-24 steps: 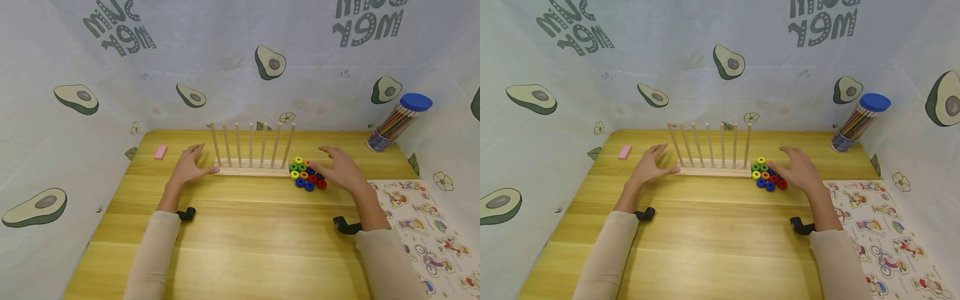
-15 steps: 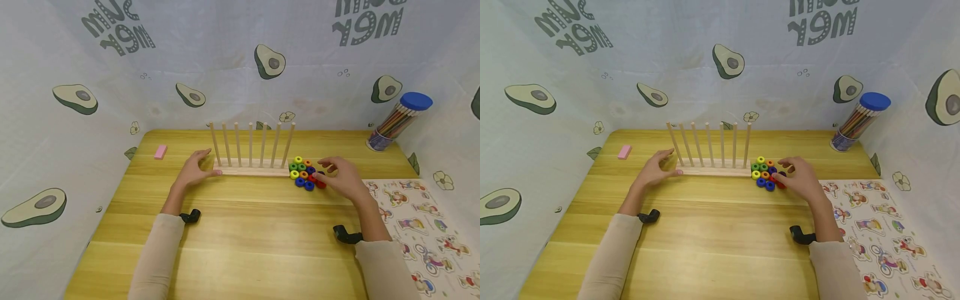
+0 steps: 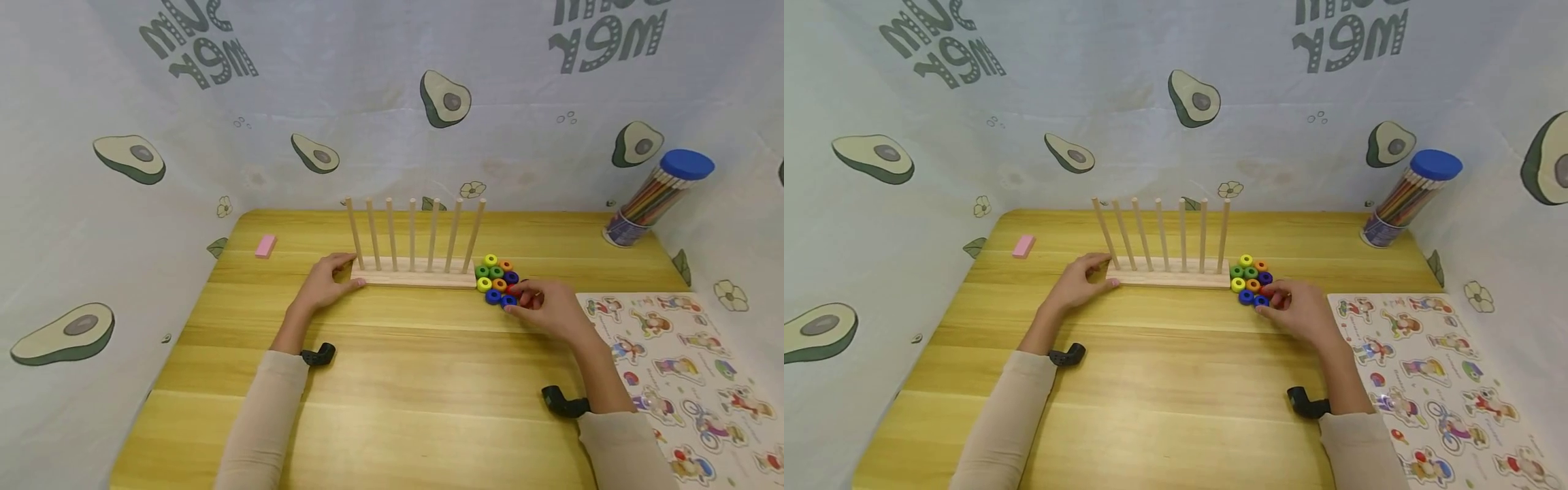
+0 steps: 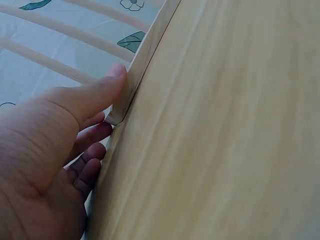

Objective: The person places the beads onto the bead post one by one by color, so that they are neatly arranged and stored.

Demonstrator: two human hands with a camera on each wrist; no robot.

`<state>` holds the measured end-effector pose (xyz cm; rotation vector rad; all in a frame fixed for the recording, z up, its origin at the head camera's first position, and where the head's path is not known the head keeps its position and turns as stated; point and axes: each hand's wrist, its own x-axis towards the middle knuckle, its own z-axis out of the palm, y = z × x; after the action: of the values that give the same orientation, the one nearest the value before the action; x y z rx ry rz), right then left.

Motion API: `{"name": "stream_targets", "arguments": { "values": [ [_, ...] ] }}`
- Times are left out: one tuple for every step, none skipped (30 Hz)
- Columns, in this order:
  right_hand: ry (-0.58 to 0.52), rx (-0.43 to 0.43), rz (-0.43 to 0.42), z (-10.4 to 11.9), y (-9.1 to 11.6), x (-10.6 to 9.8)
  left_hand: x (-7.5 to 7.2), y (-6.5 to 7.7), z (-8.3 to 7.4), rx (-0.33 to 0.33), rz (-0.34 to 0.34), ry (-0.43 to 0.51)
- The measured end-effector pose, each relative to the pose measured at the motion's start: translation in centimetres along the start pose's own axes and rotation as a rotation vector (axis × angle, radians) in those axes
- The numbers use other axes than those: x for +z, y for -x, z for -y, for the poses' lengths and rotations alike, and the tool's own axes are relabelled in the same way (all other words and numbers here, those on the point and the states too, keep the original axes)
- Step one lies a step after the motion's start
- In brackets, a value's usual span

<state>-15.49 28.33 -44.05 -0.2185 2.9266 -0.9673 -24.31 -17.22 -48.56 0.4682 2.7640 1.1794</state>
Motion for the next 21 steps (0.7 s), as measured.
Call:
{"name": "stream_targets", "arguments": {
  "values": [
    [0.001, 0.001, 0.002, -0.04, 0.0, 0.1, 0.01, -0.02, 0.01, 0.007, -0.005, -0.001],
    [0.007, -0.001, 0.001, -0.1, -0.02, 0.19, 0.02, -0.05, 0.03, 0.012, -0.011, -0.001],
    [0.014, -0.006, -0.002, -0.16, -0.04, 0.28, 0.05, -0.06, 0.02, 0.015, -0.015, -0.005],
    [0.024, -0.011, -0.005, -0.19, -0.04, 0.35, 0.1, -0.06, 0.03, 0.018, -0.019, -0.01],
    [0.035, -0.021, -0.01, -0.2, -0.04, 0.42, 0.14, -0.05, 0.04, 0.02, -0.021, -0.016],
    [0.046, -0.029, -0.013, -0.2, -0.05, 0.49, 0.18, -0.02, 0.05, 0.021, -0.022, -0.021],
    [0.059, -0.035, -0.016, -0.22, -0.06, 0.52, 0.27, -0.02, 0.05, 0.02, -0.022, -0.025],
    [0.069, -0.037, -0.018, -0.23, -0.05, 0.54, 0.35, -0.02, 0.08, 0.016, -0.022, -0.03],
    [0.078, -0.036, -0.019, -0.22, -0.06, 0.57, 0.42, 0.0, 0.1, 0.014, -0.022, -0.034],
    [0.085, -0.035, -0.02, -0.2, -0.06, 0.59, 0.46, 0.03, 0.12, 0.011, -0.022, -0.033],
    [0.091, -0.033, -0.02, -0.16, -0.07, 0.61, 0.49, 0.05, 0.12, 0.009, -0.023, -0.032],
    [0.092, -0.029, -0.02, -0.12, -0.08, 0.63, 0.51, 0.07, 0.13, 0.008, -0.025, -0.029],
    [0.094, -0.026, -0.02, -0.1, -0.09, 0.64, 0.52, 0.08, 0.13, 0.008, -0.027, -0.028],
    [0.094, -0.023, -0.02, -0.05, -0.08, 0.63, 0.52, 0.07, 0.13, 0.01, -0.03, -0.027],
    [0.096, -0.022, -0.02, -0.04, -0.1, 0.62, 0.51, 0.06, 0.1, 0.011, -0.031, -0.025],
    [0.096, -0.022, -0.019, 0.0, -0.09, 0.6, 0.5, 0.04, 0.08, 0.013, -0.032, -0.025],
    [0.096, -0.021, -0.018, 0.02, -0.09, 0.59, 0.5, 0.01, 0.08, 0.015, -0.034, -0.026],
    [0.095, -0.02, -0.016, 0.05, -0.07, 0.57, 0.49, -0.03, 0.08, 0.014, -0.034, -0.026],
    [0.094, -0.019, -0.015, 0.04, -0.07, 0.56, 0.48, -0.06, 0.06, 0.014, -0.034, -0.026],
    [0.091, -0.018, -0.014, 0.06, -0.05, 0.54, 0.48, -0.1, 0.05, 0.013, -0.033, -0.026],
    [0.086, -0.015, -0.014, 0.08, -0.03, 0.53, 0.48, -0.13, 0.05, 0.011, -0.033, -0.026]
  ]
}}
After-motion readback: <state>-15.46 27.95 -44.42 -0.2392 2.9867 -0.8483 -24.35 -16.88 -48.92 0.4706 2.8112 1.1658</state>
